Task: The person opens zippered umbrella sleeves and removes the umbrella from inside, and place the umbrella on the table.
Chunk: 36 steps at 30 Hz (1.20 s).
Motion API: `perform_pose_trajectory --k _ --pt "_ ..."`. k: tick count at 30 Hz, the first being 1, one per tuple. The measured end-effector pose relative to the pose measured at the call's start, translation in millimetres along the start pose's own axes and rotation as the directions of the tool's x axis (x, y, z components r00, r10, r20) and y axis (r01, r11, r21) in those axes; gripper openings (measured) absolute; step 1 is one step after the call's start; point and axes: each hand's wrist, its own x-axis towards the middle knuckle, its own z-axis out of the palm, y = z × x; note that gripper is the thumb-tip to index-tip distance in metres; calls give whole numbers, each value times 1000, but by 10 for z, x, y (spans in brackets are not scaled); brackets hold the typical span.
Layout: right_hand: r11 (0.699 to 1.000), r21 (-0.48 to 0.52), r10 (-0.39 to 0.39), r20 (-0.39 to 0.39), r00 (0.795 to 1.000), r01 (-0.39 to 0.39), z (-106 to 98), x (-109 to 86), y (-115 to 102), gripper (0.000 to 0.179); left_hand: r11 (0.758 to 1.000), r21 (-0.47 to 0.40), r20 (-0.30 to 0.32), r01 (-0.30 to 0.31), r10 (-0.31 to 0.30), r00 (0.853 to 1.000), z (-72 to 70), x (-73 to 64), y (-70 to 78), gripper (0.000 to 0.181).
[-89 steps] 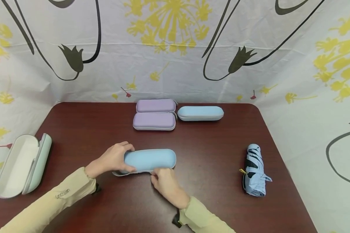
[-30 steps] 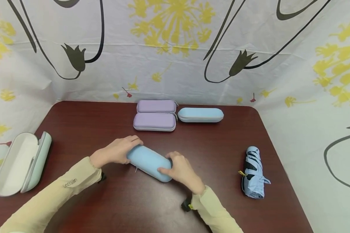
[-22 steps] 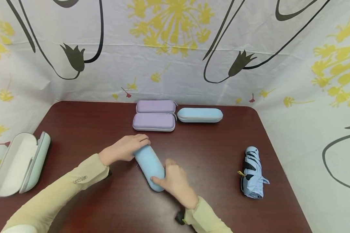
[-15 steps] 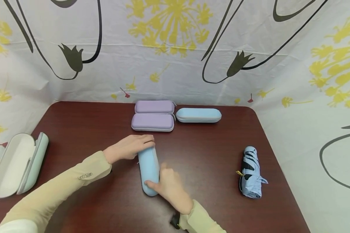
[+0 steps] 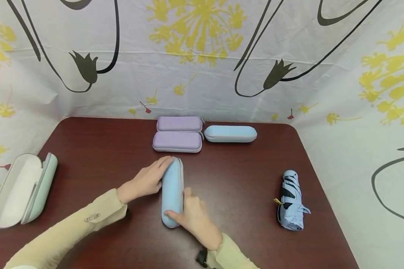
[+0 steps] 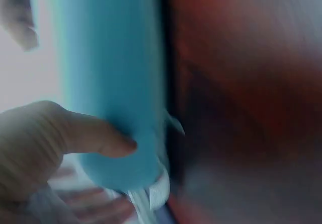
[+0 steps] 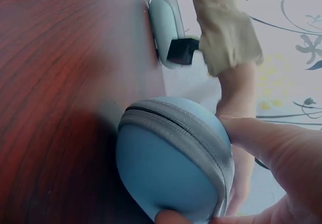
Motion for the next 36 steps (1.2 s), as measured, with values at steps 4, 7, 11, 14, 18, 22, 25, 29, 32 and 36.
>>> perform_pose_trajectory --k 4,7,11,14,18,22,25,29,32,36 --pt "996 42 -71 -46 996 73 15 -26 23 66 783 -511 81 354 -367 927 38 -191 202 80" --pt "990 33 -136 -80 987 139 15 -44 47 68 407 -751 263 521 -540 800 46 -291 361 80" --pt "981 15 -190 -99 977 192 5 -53 74 61 164 -786 407 596 -588 699 54 -362 480 82" --pt "975 9 -219 -93 971 221 -9 -51 87 46 153 -779 416 609 -601 683 69 -365 497 85" --pt "964 -5 -264 -71 962 265 -18 -40 77 32 154 -764 418 626 -621 663 85 -354 464 87" --pt "954 -35 -299 -62 952 297 -17 -35 65 34 176 -757 411 630 -622 667 112 -326 432 84" --pt "944 -63 -327 -70 943 323 -21 -19 72 39 200 -756 392 623 -624 676 124 -289 424 86" --pt "940 -63 -340 -70 938 336 -38 18 98 42 222 -745 382 629 -632 675 120 -255 424 87" --pt "950 -30 -312 -52 949 311 -65 28 120 43 212 -748 395 629 -619 678 92 -252 432 85" --pt "966 29 -256 -14 966 257 -105 22 166 43 154 -775 436 613 -573 694 59 -294 388 80"
